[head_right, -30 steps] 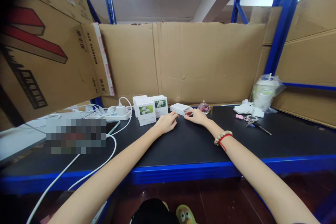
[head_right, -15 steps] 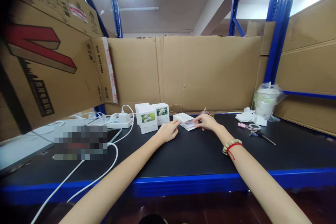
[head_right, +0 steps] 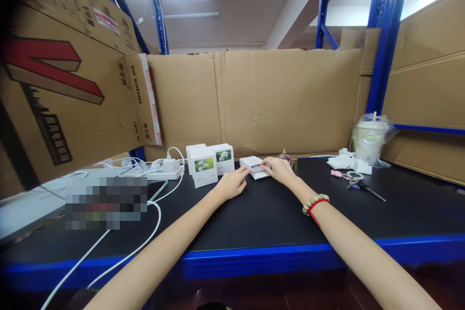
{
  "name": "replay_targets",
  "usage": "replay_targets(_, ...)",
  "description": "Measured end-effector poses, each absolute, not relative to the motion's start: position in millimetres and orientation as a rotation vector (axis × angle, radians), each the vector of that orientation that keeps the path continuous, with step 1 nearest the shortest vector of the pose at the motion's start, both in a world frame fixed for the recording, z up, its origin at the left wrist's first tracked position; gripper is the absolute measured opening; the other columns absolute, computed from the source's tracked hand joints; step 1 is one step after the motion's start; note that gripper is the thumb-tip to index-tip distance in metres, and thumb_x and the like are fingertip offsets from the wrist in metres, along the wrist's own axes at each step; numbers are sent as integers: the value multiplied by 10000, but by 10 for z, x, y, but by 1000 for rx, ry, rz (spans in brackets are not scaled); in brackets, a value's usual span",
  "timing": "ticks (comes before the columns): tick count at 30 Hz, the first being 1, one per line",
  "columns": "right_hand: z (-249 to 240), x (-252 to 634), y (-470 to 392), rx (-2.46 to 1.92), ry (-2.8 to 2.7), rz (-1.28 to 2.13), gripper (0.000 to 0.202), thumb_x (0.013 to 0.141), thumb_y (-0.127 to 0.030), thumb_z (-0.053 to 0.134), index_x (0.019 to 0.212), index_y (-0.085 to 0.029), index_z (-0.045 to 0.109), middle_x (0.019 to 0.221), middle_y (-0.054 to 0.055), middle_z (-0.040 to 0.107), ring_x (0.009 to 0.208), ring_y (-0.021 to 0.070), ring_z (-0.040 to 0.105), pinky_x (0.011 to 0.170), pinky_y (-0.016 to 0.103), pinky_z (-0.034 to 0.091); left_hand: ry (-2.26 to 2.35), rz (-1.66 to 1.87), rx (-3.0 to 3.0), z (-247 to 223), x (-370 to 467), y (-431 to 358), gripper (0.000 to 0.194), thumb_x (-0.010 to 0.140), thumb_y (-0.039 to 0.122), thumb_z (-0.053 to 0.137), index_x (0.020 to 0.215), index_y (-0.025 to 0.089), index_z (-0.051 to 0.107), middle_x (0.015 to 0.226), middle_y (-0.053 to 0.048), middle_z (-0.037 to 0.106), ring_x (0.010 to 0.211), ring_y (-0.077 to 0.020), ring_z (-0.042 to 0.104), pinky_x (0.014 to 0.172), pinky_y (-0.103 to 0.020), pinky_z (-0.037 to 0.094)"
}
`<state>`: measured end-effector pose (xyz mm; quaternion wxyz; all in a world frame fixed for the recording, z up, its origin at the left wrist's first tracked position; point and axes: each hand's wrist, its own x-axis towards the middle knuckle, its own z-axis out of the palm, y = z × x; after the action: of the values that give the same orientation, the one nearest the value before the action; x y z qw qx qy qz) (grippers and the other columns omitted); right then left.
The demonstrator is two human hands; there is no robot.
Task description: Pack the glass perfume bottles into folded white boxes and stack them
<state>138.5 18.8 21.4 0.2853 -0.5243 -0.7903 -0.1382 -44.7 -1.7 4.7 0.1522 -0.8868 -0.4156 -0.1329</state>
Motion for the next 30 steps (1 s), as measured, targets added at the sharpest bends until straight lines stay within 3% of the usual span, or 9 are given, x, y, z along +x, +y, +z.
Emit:
replay_targets(4, 258, 1310, 90, -1435, -1963, -216, 175, 823, -232, 408, 777, -225, 577, 521, -34, 624, 456, 137, 579, 518, 240, 402, -1166, -363, -2540, 44, -446, -25, 414, 846, 166, 312, 1247, 253, 362, 1153, -29, 525, 989, -158, 562, 700, -247, 494)
replay_targets(8, 293, 1232, 32, -1365, -1933, -148, 148, 820, -239, 401, 763, -230, 538, 437, -65, 540, 373, 123, 516, 464, 224, 350, -1212, -366, -2529, 42, -443, -27, 405, 850, 187, 311, 1242, 271, 368, 1171, -31, 507, 947, -155, 580, 683, -246, 495)
replay_targets(21, 342, 1289, 125, -1025, -1364, -97, 286, 861, -466, 293, 912, -216, 424, 690, 26, 580, 630, 182, 616, 540, 291, 482, -1204, -424, -2570, 42, -446, -19, 461, 820, 155, 319, 1278, 203, 326, 1215, -39, 517, 1029, -165, 542, 731, -248, 485)
replay_targets(26, 441, 1454, 202, -882, -1034, -174, 268, 874, -436, 239, 996, -218, 338, 932, 75, 509, 784, 182, 619, 591, 308, 510, -1155, -449, -2584, 36, -457, -14, 437, 809, 133, 333, 1237, 210, 376, 1238, -13, 516, 1015, -162, 548, 753, -268, 489)
replay_targets(30, 428, 1691, 248, -979, -919, -241, 189, 856, -358, 257, 945, -215, 341, 958, 84, 475, 819, 188, 583, 627, 340, 501, -1132, -455, -2607, 31, -459, -11, 430, 807, 124, 342, 1227, 205, 382, 1245, -10, 518, 1003, -160, 554, 781, -278, 485)
